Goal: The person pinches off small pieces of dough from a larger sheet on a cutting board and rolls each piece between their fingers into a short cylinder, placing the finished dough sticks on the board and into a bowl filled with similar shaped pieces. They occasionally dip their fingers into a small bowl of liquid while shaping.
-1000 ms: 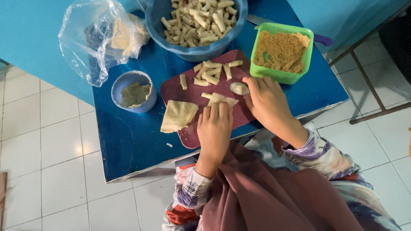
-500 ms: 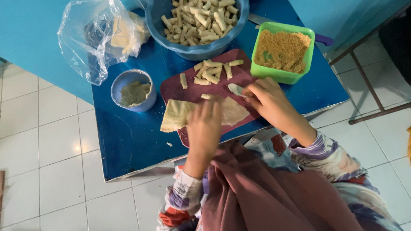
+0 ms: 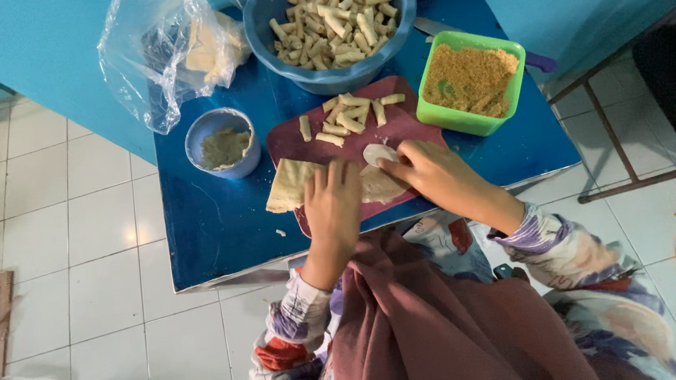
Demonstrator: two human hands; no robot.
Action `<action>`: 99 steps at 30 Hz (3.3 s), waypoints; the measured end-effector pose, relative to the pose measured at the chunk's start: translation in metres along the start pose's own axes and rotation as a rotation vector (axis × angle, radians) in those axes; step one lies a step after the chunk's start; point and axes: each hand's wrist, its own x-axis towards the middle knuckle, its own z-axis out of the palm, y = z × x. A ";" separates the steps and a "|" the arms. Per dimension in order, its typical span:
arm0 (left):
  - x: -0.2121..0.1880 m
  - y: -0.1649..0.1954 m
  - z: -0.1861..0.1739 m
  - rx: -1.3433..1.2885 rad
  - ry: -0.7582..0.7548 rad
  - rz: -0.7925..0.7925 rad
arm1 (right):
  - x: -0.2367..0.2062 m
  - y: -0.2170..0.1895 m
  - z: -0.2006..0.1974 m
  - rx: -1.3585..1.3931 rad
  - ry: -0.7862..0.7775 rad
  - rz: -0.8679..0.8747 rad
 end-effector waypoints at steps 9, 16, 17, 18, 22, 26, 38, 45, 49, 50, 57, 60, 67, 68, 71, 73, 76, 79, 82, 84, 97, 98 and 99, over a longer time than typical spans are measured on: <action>-0.005 0.009 -0.001 -0.164 -0.024 -0.125 | 0.005 0.012 0.005 -0.355 0.016 -0.131; -0.004 0.007 0.000 -0.217 -0.051 -0.212 | 0.000 0.023 -0.008 -0.533 0.020 -0.112; -0.005 0.008 0.000 -0.227 -0.044 -0.214 | -0.003 0.024 -0.009 -0.560 0.031 -0.100; -0.005 0.008 0.000 -0.235 -0.036 -0.214 | -0.003 0.025 -0.008 -0.569 0.020 -0.091; -0.007 0.008 -0.006 -0.264 -0.051 -0.240 | -0.007 0.029 -0.010 -0.555 -0.021 -0.115; -0.009 0.009 -0.015 -0.304 -0.066 -0.287 | -0.013 0.029 -0.018 -0.351 0.062 -0.180; -0.009 0.012 -0.015 -0.283 -0.043 -0.284 | 0.013 0.153 -0.007 -0.137 -0.372 0.334; -0.008 0.011 -0.017 -0.296 -0.014 -0.263 | 0.015 0.156 0.003 0.215 -0.314 0.506; -0.008 0.012 -0.019 -0.319 -0.055 -0.293 | 0.019 0.153 0.001 0.183 -0.356 0.575; -0.008 0.012 -0.020 -0.320 -0.053 -0.297 | 0.019 0.154 0.001 0.159 -0.371 0.579; -0.009 0.010 -0.023 -0.355 -0.039 -0.288 | 0.008 0.160 -0.002 0.015 -0.209 0.417; -0.009 0.008 -0.023 -0.378 -0.054 -0.284 | 0.010 0.155 -0.021 0.027 -0.132 0.359; -0.010 0.006 -0.027 -0.419 -0.059 -0.259 | 0.032 0.103 -0.069 0.060 -0.032 0.241; -0.009 0.006 -0.028 -0.420 -0.058 -0.260 | 0.036 0.091 -0.065 0.079 -0.033 0.200; -0.008 0.008 -0.030 -0.404 -0.042 -0.259 | 0.043 0.054 -0.041 0.118 -0.037 0.113; -0.008 0.009 -0.033 -0.407 -0.055 -0.262 | 0.041 0.030 -0.020 0.208 -0.073 0.138; -0.010 0.010 -0.036 -0.424 -0.089 -0.263 | 0.034 0.000 0.012 0.266 -0.029 0.087; -0.012 0.010 -0.038 -0.419 -0.104 -0.246 | 0.017 -0.013 0.023 0.278 -0.013 0.105; -0.013 0.010 -0.037 -0.428 -0.131 -0.257 | 0.004 -0.018 0.025 0.272 0.042 0.112; -0.013 0.011 -0.035 -0.426 -0.152 -0.270 | 0.000 -0.018 0.025 0.269 0.097 0.104; -0.013 0.024 -0.025 -0.419 -0.074 -0.338 | -0.001 -0.018 0.023 0.103 0.189 0.199; -0.012 0.025 -0.026 -0.427 -0.062 -0.323 | -0.003 -0.020 0.020 0.038 0.211 0.196; -0.011 0.025 -0.028 -0.436 -0.050 -0.308 | -0.004 -0.021 0.018 -0.004 0.191 0.230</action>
